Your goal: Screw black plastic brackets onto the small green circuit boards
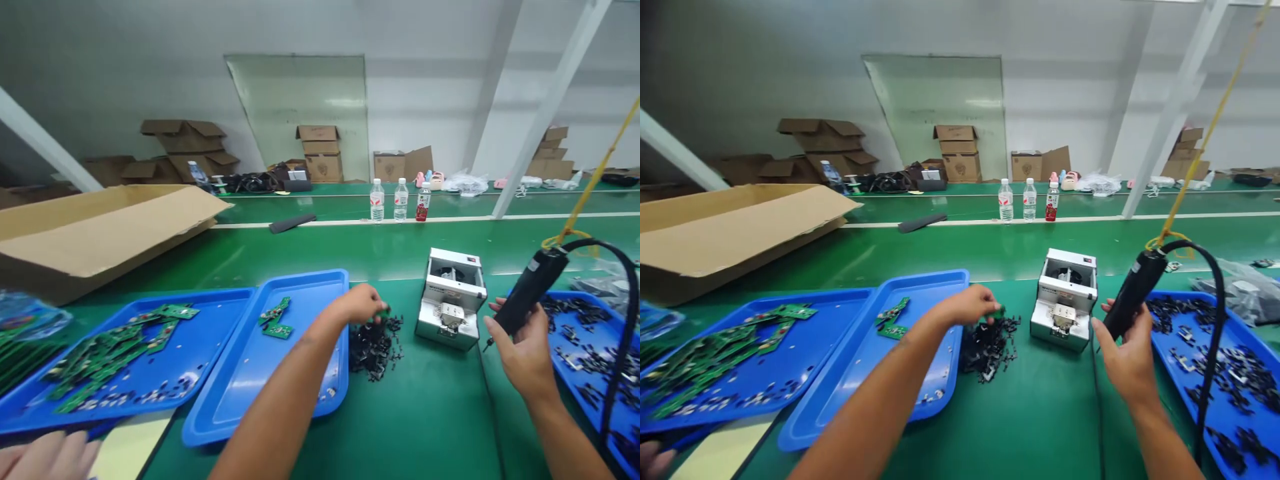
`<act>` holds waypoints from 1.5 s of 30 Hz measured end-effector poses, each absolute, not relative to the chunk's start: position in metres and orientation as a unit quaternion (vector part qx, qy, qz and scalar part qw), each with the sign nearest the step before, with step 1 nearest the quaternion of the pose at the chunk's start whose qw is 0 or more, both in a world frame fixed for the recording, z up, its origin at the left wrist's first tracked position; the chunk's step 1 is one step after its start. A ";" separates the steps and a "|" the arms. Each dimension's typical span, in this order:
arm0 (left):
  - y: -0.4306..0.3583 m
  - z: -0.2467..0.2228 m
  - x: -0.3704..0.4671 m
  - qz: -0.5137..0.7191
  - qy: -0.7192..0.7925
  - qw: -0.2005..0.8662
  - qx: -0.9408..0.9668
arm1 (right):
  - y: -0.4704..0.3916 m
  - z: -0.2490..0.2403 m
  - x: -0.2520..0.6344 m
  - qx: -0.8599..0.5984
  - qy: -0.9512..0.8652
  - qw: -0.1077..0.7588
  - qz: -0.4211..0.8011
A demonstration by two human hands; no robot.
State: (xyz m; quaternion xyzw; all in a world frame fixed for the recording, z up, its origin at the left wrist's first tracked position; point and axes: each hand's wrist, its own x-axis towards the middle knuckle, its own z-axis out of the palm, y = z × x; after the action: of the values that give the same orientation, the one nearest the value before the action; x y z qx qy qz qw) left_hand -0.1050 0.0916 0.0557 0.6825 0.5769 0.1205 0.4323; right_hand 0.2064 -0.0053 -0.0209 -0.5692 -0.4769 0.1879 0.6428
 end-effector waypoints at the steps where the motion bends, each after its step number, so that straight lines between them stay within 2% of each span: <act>1: 0.106 0.060 -0.107 0.144 0.582 0.414 0.685 | -0.006 -0.023 0.205 -0.568 -0.480 0.641 0.192; 7: 0.142 0.085 -0.123 0.271 0.587 0.302 0.700 | -0.010 -0.030 0.196 -0.574 -0.502 0.615 0.199; 9: 0.132 0.086 -0.138 0.267 0.600 0.264 0.707 | -0.013 -0.030 0.192 -0.586 -0.534 0.594 0.137; 13: 0.105 0.073 -0.188 0.220 0.654 0.215 0.691 | -0.027 -0.022 0.181 -0.565 -0.606 0.555 -0.072; 15: 0.093 0.062 -0.217 0.176 0.700 0.174 0.670 | -0.032 -0.016 0.170 -0.505 -0.683 0.519 -0.091; 17: 0.082 0.052 -0.242 0.115 0.737 0.151 0.649 | -0.033 -0.011 0.154 -0.457 -0.784 0.420 -0.015; 20: 0.065 0.040 -0.267 0.072 0.767 0.139 0.622 | -0.024 -0.006 0.127 -0.470 -0.850 0.197 0.130; 21: 0.059 0.037 -0.270 0.069 0.769 0.140 0.620 | -0.020 -0.006 0.117 -0.496 -0.842 0.145 0.155; 23: 0.048 0.031 -0.273 0.073 0.767 0.144 0.621 | -0.012 -0.008 0.101 -0.543 -0.815 0.103 0.176; 31: 0.043 0.013 -0.267 0.112 0.768 0.135 0.616 | -0.007 -0.030 0.088 -0.575 -0.788 0.124 0.182; 39: 0.041 0.028 -0.254 0.229 0.747 0.169 0.601 | -0.010 -0.041 0.100 -0.515 -0.801 0.219 0.213; 41: 0.042 0.038 -0.235 0.311 0.708 0.231 0.590 | -0.009 -0.042 0.101 -0.482 -0.796 0.275 0.243; 45: 0.041 0.058 -0.172 0.507 0.526 0.479 0.486 | -0.009 -0.040 0.101 -0.431 -0.704 0.408 0.390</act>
State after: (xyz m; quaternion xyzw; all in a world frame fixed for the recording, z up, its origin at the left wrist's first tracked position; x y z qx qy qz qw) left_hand -0.1716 0.0411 0.0580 0.4860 0.5260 0.5074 0.4793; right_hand 0.1007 -0.0094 -0.0401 -0.4309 -0.7041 0.3900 0.4079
